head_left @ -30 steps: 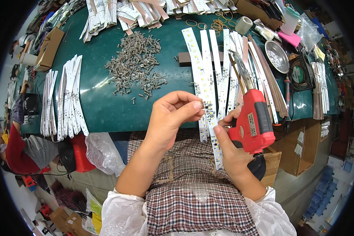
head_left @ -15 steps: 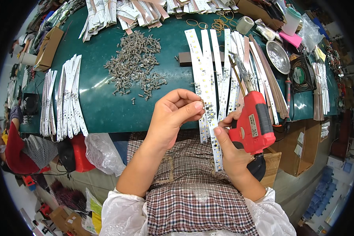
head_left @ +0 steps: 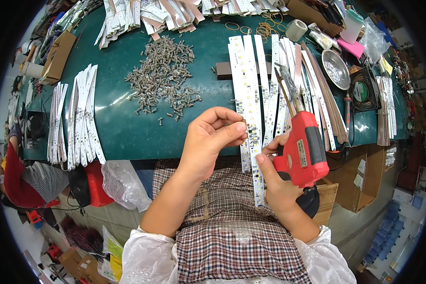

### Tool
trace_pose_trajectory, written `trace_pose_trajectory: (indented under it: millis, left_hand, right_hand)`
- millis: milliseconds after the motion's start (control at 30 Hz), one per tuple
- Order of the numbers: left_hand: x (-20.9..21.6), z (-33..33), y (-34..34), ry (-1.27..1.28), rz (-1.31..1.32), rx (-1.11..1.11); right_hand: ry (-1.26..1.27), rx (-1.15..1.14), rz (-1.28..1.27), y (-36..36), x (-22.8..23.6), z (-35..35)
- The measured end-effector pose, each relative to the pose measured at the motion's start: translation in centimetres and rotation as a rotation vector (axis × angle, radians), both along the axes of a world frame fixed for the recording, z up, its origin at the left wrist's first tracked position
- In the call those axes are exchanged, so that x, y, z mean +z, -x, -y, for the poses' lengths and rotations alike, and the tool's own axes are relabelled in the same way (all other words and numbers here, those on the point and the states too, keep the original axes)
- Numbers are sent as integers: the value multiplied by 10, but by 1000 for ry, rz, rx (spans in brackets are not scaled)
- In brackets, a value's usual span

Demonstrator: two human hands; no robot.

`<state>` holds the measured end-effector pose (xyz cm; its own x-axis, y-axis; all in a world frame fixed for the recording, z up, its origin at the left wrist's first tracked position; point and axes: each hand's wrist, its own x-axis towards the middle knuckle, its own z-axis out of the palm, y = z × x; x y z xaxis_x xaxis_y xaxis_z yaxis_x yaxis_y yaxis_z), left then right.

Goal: The person arranges LED strips on the table, attaches small components onto the strips by hand, and solders them using a soldering gun.

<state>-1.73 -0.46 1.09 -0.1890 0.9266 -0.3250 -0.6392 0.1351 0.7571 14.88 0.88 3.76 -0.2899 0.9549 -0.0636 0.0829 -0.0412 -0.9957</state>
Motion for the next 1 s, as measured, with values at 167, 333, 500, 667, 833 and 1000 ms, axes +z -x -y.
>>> trace_pose_trajectory:
  millis: [167,333,500,667,833,1000]
  left_hand:
    - [-2,-1,-5,-22,-125,70]
    - [-3,-3,-7,-5,-166,69]
    - [-7,-4,-5,14,-169,62]
    - [-6,-6,-2,44,-221,47]
    - [-10,-13,13,100,-334,79]
    - [-23,-26,33,207,-748,1]
  right_hand:
    - [-111,69,175,-2,-10,2]
    - [-387,-69,109,4,-32,5]
    - [-438,-44,171,3,-38,5]
    - [-282,-50,136,6,-39,7]
    - [-221,-89,48,5,-41,8]
    - [-183,-1,125,-9,-11,2]
